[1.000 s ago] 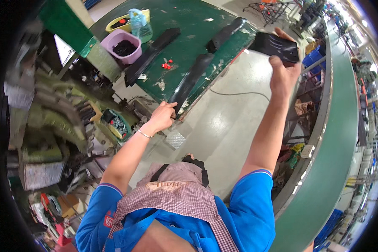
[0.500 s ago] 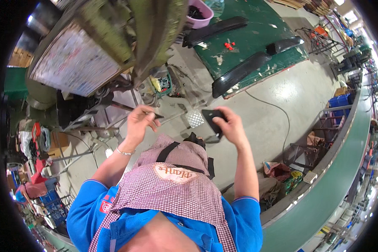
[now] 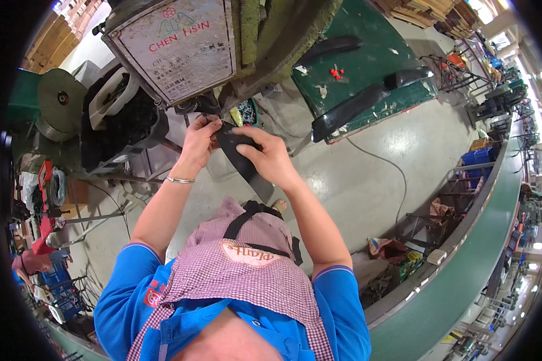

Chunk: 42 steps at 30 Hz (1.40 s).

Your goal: The person assembles metal furniture frames by attaching black plastic feet using a pneumatic riveting machine. They pick frames from a conveyor, position them under the machine, and secure the feet before moving the frames along the line.

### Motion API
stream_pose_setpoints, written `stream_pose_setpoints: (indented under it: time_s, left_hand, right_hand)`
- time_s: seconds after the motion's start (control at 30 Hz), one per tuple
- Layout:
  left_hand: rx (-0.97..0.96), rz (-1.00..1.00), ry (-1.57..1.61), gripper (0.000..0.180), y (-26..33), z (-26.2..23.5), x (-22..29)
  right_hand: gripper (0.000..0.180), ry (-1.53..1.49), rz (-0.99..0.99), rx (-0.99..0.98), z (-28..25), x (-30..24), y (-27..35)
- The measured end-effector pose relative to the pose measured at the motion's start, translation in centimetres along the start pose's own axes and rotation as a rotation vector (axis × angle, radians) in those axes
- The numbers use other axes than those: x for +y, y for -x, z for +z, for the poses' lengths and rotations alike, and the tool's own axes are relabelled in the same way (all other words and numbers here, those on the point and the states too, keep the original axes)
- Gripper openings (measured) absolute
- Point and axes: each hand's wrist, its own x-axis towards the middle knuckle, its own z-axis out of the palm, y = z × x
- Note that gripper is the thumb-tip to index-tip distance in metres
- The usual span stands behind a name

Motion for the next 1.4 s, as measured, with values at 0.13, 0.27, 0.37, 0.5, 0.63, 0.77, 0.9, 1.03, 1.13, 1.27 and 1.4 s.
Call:
stream_pose_setpoints:
  time_s: [0.13,0.27,0.37,0.5,0.63,0.77,0.9,1.03,1.13,1.27,1.4]
  left_hand:
    - [-0.014,0.03,-0.026,0.003,-0.5,-0.4,-0.6]
    - [-0.01,0.077,-0.013,0.007,-1.3,-1.3,-1.8]
    - [-0.021,0.063,-0.006,0.01,-1.4,-0.7,-1.6]
    - [-0.032,0.08,0.045,0.012,-1.4,-1.9,-1.7]
    - [-0.013,0.085,0.147,0.015,-0.1,0.2,-1.0]
    - [-0.004,0.194,-0.064,0.016,0.2,0.4,-1.9]
    - [0.108,0.22,-0.052,0.015,1.8,3.1,-1.5]
    - [0.281,0.205,-0.042,0.018,2.1,2.6,-2.0]
    - [0.304,0.25,-0.022,0.022,1.7,0.5,-3.1]
    - [0.429,0.269,-0.121,0.027,2.6,-1.0,-4.4]
    - [0.67,0.263,-0.209,0.031,2.6,4.2,-3.3]
  right_hand:
    - [0.029,-0.119,0.037,0.153,2.5,1.0,-3.4]
    - [0.024,-0.092,0.09,0.281,3.6,1.1,-4.3]
    - [0.024,0.045,0.027,0.375,3.9,2.3,-4.3]
    - [0.024,0.238,0.034,0.405,4.0,1.9,-4.4]
    - [0.024,0.235,0.054,0.42,3.5,3.3,-4.1]
    - [0.033,0.057,-0.065,0.277,2.0,4.4,-3.4]
    - [0.039,0.106,0.004,0.158,-4.7,7.3,-6.0]
    - [0.036,0.314,-0.082,0.369,-17.3,9.2,-14.9]
    - [0.033,0.526,-0.17,0.49,-24.1,10.1,-24.1]
    - [0.031,0.702,-0.237,0.367,-27.0,12.3,-35.6]
    - [0.059,0.966,-0.093,-0.05,-26.6,15.4,-42.6]
